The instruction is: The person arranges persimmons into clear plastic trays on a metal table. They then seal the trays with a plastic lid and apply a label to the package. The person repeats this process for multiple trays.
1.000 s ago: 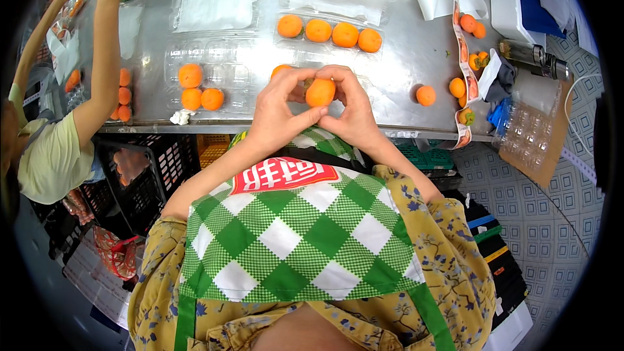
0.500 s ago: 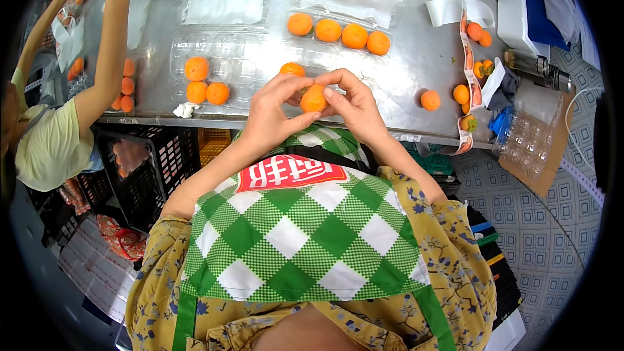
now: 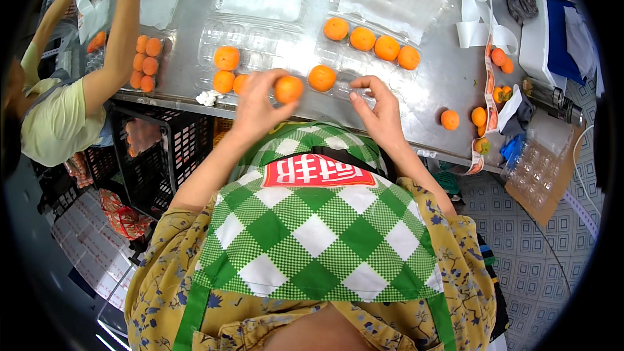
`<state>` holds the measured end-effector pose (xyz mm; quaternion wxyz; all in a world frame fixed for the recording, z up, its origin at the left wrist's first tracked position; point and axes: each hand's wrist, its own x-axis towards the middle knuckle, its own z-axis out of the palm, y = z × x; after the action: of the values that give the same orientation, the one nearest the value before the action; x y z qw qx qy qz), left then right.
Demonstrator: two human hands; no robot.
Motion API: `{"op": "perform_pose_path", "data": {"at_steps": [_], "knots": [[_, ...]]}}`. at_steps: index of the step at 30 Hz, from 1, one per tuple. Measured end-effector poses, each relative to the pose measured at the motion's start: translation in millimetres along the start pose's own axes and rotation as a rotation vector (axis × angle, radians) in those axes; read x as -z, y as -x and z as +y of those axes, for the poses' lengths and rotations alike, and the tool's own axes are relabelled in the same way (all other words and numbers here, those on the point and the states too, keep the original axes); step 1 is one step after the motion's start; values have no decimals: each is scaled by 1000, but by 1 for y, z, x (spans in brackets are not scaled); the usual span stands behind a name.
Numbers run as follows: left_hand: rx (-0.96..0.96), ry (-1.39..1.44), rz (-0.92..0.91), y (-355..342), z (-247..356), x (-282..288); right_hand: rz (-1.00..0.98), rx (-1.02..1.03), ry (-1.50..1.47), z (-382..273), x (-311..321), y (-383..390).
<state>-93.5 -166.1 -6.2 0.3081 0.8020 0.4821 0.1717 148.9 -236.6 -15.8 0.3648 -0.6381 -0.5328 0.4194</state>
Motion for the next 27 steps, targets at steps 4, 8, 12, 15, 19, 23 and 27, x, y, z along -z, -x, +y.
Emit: {"op": "perform_pose_path", "data": {"at_steps": [4,8,12,15,19,23,27], "knots": [[59,20,9,9,-34,12,73,186,286,16,4,-2],[22,-59,-95,12,-47,17,92,298,425,25,-8,-5],[-129,-174,-104,10,-46,20,111,299,472,30,-7,-11],[-123,-200,-110,12,-47,18,84,348,491,31,-10,-15],[-146,-280,-94,19,-51,15,19,369,560,17,-36,-33],[-143,-319,-78,20,-53,10,27,319,641,20,-49,-36],[-92,-350,-59,25,-52,8,22,277,627,22,-52,-35]]}}
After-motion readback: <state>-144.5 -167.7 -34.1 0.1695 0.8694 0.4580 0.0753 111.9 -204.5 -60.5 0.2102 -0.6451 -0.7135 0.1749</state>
